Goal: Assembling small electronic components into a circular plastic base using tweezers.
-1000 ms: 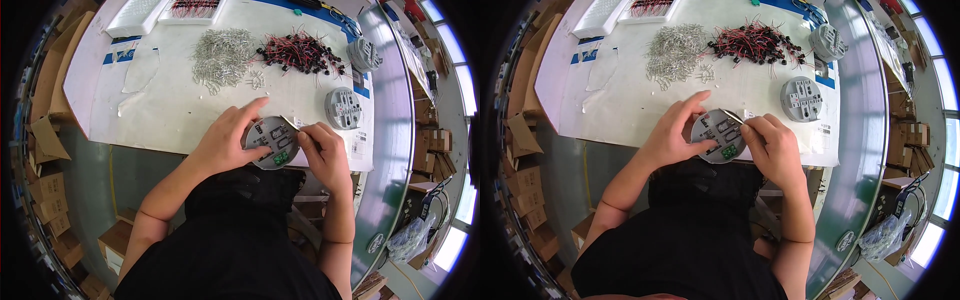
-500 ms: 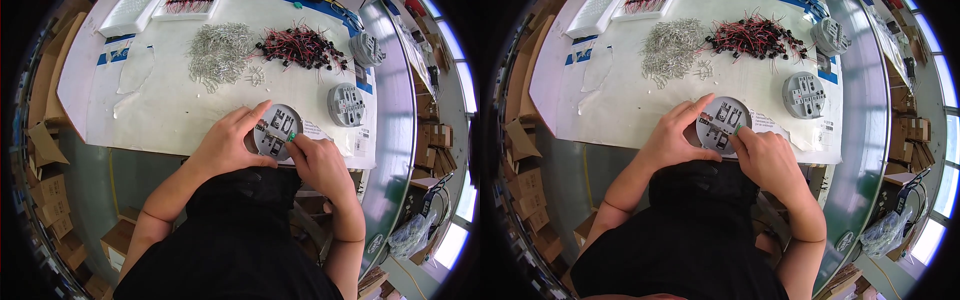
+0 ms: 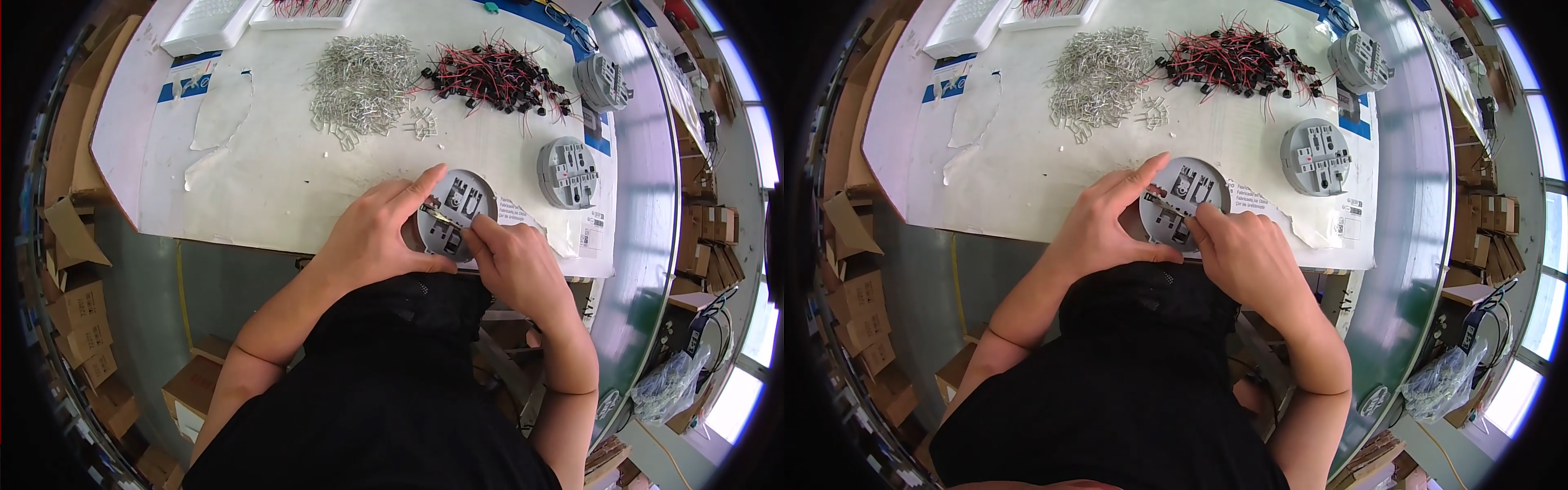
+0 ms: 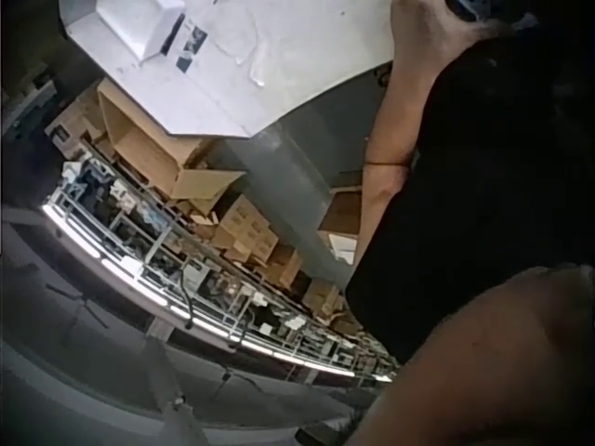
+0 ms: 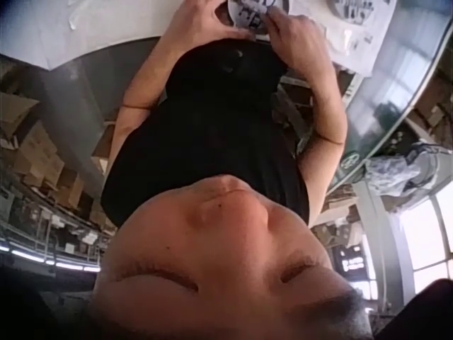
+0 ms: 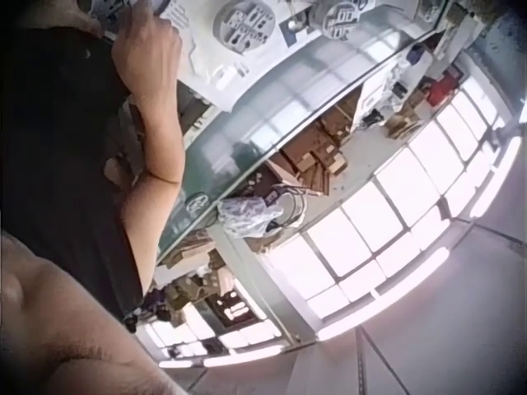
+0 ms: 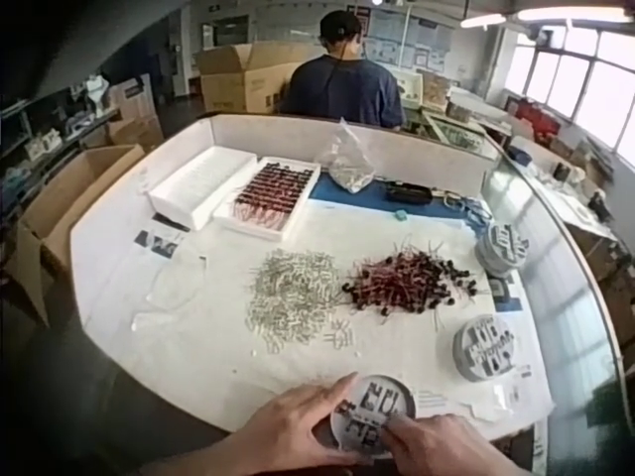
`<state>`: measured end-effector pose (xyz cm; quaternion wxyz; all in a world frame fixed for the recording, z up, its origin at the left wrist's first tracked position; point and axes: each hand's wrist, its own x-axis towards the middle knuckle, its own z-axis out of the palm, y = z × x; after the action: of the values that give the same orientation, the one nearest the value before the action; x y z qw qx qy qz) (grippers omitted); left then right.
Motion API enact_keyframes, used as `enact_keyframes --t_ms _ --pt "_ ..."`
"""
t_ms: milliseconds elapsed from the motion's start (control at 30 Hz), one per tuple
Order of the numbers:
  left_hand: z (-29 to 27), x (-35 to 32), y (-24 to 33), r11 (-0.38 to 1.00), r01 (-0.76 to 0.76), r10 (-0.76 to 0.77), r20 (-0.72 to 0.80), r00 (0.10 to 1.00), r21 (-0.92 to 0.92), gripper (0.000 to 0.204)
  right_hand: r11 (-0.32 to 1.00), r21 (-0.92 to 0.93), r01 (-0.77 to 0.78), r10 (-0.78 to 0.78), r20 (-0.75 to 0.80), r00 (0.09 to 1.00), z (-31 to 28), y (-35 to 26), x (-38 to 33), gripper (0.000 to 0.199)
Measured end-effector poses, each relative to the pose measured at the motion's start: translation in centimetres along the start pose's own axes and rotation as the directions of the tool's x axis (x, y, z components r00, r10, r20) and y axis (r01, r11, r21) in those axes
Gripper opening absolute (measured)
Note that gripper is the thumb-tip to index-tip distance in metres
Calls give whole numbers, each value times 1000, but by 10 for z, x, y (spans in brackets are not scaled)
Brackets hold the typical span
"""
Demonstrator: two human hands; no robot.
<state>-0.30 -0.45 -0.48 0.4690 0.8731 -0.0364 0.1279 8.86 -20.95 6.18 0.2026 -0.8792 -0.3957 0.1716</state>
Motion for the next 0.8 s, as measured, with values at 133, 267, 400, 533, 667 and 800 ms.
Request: enact_keyframes --t_ms 133,267,400,533,667,800 --pt "-1 -1 1 1000 26 -26 13 1000 8 114 996 -89 1 1 23 1000 -3 -12 3 23" --pt "0 -2 0 999 44 -44 9 999 4 114 987 -162 15 -6 51 999 -14 -19 5 22" --pt "-3 0 2 998 54 -55 20 998 21 113 981 -191 42 -28 73 997 -19 -20 10 20" --pt "-1 -1 1 998 57 -57 27 998 17 114 961 -264 78 -47 123 991 -20 -20 9 16" --pt "0 -2 -1 998 54 -55 21 998 25 115 942 -329 69 -19 152 988 -21 -18 5 17" --pt "-5 -1 -3 999 49 -49 39 998 -7 112 950 -307 66 -27 128 991 -20 -8 3 21"
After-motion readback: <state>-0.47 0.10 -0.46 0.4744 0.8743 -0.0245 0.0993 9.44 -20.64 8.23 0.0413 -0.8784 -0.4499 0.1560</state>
